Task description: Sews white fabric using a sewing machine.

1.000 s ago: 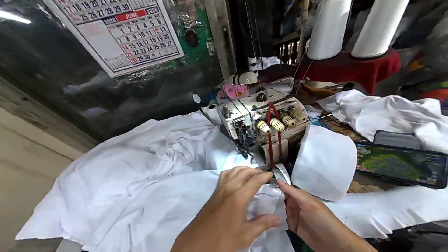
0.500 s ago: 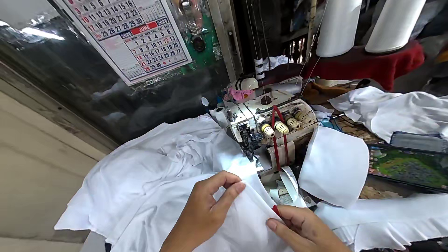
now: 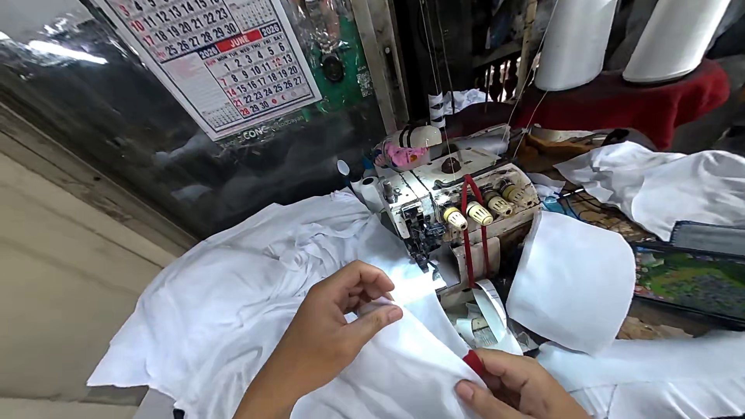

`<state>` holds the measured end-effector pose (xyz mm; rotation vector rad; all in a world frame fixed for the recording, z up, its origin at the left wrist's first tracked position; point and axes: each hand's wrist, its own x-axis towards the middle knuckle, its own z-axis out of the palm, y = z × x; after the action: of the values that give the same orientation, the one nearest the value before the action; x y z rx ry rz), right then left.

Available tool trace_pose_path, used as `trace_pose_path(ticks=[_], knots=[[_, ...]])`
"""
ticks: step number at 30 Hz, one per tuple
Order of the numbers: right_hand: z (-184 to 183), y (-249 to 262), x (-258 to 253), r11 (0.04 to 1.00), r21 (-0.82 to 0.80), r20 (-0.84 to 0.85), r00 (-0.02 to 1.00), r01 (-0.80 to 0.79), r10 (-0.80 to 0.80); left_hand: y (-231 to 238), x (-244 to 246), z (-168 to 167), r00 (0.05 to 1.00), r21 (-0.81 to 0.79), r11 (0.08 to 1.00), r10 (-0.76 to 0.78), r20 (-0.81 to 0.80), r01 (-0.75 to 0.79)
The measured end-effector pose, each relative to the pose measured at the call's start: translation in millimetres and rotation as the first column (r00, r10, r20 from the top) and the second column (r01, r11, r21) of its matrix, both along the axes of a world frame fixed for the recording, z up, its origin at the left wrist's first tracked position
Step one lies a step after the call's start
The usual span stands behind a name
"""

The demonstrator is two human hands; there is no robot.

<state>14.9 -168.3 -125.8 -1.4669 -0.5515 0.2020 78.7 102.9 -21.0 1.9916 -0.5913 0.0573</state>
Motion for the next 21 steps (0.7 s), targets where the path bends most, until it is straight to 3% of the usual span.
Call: trace_pose_path(ticks=[4,8,12,15,18,21], knots=[[-5.8,-3.2,-5.1,0.999,-0.030,-0.008,0.999,0.031,-0.031,-1.7,-2.3,-5.3,0.995,-0.096,0.993,0.069,0.067,-0.063],[-4.0,0.3,-9.6,0.999,-0.030,-0.004,1.000,0.012,-0.012,-8.7,-6.4,-15.4,0.993,-0.038,0.999,0.040,0.110,-0.036],[26.2,0.0,-20.3,1.000,-0.025,0.089,0.996,-0.002,0.005,-12.5,-13.5,15.8,0.960,0.025,0.999,-0.033,0.279,0.027],[15.6,8.3,-5.5,0.958,-0.183,0.172,0.967,0.220,-0.190,-24.2,9.8,17.7,0.895,0.008,0.999,0.030,0.446,-0.037],[-22.4,19.2,17.4,0.752,-0.454,0.367,0.870,0.477,-0.330,-29.6,54.0,-30.0,0.900,0.056,0.997,0.023,0.434,-0.052],[-19.8,23.2,26.3,0.748,-0.359,0.380,0.820,0.558,-0.429,-27.5,63.7,-48.3,0.932,0.100,0.993,0.027,0.363,-0.068]])
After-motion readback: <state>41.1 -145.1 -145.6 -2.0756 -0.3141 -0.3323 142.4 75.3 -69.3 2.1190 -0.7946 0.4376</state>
